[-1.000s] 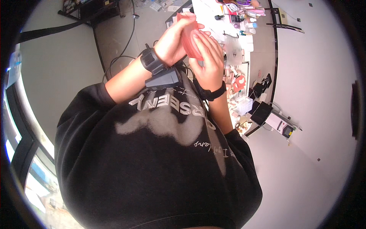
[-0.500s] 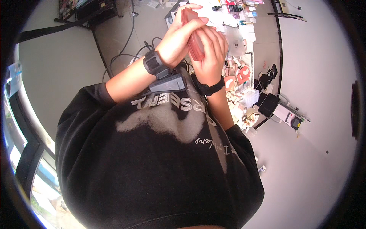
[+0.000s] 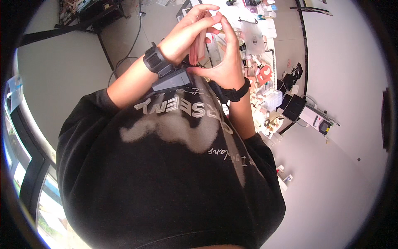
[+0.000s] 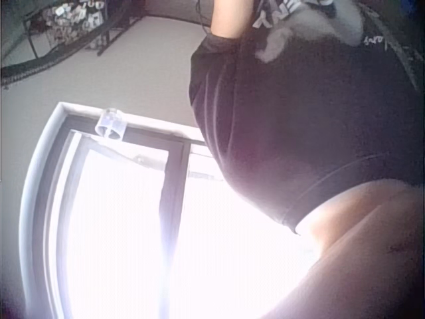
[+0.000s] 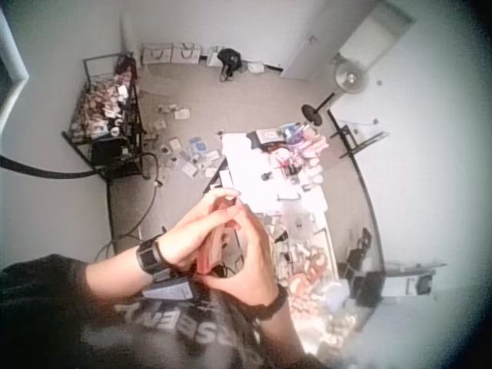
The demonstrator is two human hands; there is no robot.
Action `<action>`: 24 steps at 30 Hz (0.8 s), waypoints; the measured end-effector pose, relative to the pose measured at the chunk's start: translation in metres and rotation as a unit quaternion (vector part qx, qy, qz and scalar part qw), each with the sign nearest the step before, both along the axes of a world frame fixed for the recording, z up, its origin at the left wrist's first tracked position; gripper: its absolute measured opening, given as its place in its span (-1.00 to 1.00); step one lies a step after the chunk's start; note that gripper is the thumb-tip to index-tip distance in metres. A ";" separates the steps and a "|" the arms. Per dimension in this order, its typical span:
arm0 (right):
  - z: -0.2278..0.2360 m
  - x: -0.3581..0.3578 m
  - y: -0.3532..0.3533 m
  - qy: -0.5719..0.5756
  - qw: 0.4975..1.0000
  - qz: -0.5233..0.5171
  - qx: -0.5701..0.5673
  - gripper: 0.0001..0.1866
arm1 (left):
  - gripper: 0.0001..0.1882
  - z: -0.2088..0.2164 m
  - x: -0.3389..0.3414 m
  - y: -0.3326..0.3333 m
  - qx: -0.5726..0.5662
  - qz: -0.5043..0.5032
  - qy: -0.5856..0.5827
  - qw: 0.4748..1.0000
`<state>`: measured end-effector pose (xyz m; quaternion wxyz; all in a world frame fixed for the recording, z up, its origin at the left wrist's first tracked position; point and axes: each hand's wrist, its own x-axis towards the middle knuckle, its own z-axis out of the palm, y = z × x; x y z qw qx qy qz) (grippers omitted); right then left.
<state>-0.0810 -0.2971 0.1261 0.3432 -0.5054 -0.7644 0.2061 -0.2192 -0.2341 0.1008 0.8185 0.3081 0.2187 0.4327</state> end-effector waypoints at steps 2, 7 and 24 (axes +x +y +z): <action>-0.002 0.001 -0.002 0.015 1.000 -0.004 -0.027 0.39 | -0.58 -0.003 0.002 -0.005 0.000 -0.009 0.016 1.000; -0.004 -0.001 0.001 0.021 0.999 0.019 -0.039 0.45 | -0.57 -0.012 0.006 -0.008 -0.038 -0.064 -0.020 0.997; -0.008 -0.006 -0.003 0.071 0.990 -0.006 -0.125 0.44 | -0.60 -0.025 -0.003 -0.011 -0.251 -0.130 -0.172 0.944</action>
